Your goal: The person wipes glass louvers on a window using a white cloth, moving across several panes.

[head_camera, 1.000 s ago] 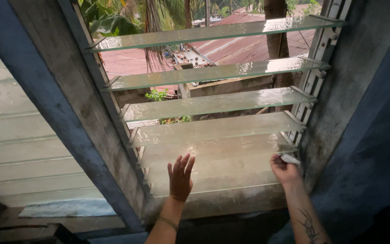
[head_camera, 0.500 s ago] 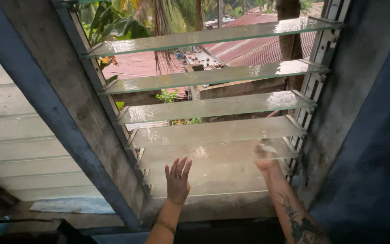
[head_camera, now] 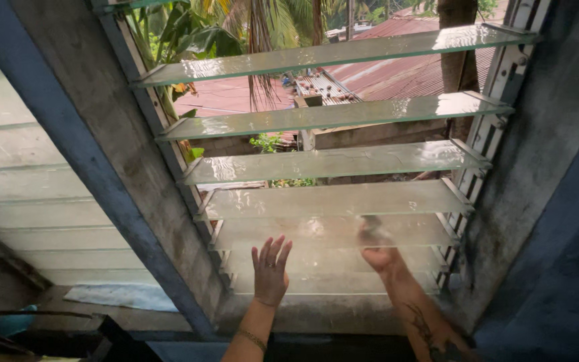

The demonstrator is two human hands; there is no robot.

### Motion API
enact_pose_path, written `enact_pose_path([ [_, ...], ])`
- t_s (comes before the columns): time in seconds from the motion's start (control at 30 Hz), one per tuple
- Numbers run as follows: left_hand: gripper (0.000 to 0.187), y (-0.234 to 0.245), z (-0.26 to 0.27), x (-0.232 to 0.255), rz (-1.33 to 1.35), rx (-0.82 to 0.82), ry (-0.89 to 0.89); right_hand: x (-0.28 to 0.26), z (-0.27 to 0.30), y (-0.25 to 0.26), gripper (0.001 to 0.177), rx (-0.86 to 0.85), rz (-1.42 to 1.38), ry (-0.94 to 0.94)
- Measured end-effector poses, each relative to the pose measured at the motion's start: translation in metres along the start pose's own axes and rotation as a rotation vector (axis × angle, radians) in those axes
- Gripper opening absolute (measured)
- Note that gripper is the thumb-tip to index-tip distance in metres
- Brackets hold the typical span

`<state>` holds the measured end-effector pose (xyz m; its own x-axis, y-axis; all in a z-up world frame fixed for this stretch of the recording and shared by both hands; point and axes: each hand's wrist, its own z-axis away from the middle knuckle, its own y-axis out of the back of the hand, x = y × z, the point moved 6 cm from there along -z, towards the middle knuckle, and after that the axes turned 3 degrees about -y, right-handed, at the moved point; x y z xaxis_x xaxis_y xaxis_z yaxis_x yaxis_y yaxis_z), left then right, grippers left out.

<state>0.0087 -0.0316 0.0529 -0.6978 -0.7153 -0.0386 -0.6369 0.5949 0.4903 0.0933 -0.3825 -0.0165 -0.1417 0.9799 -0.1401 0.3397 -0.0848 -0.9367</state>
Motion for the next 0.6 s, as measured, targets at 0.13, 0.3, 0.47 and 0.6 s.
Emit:
enact_pose_path([
  [0.13,0.081,-0.001,0.001,-0.002,0.000,0.005,-0.012,-0.007,0.012,0.004,0.044,0.082,0.454,0.230],
  [0.3,0.083,-0.001,0.003,-0.002,0.016,-0.016,0.000,0.006,-0.006,0.004,0.044,0.067,0.107,0.193],
  [0.47,0.087,-0.002,-0.001,-0.003,0.017,-0.043,-0.007,0.088,-0.025,0.045,0.018,0.493,0.092,0.022],
  [0.6,0.088,0.002,0.000,-0.003,0.069,-0.077,0.001,0.092,-0.024,0.017,0.022,0.109,-0.065,-0.327],
])
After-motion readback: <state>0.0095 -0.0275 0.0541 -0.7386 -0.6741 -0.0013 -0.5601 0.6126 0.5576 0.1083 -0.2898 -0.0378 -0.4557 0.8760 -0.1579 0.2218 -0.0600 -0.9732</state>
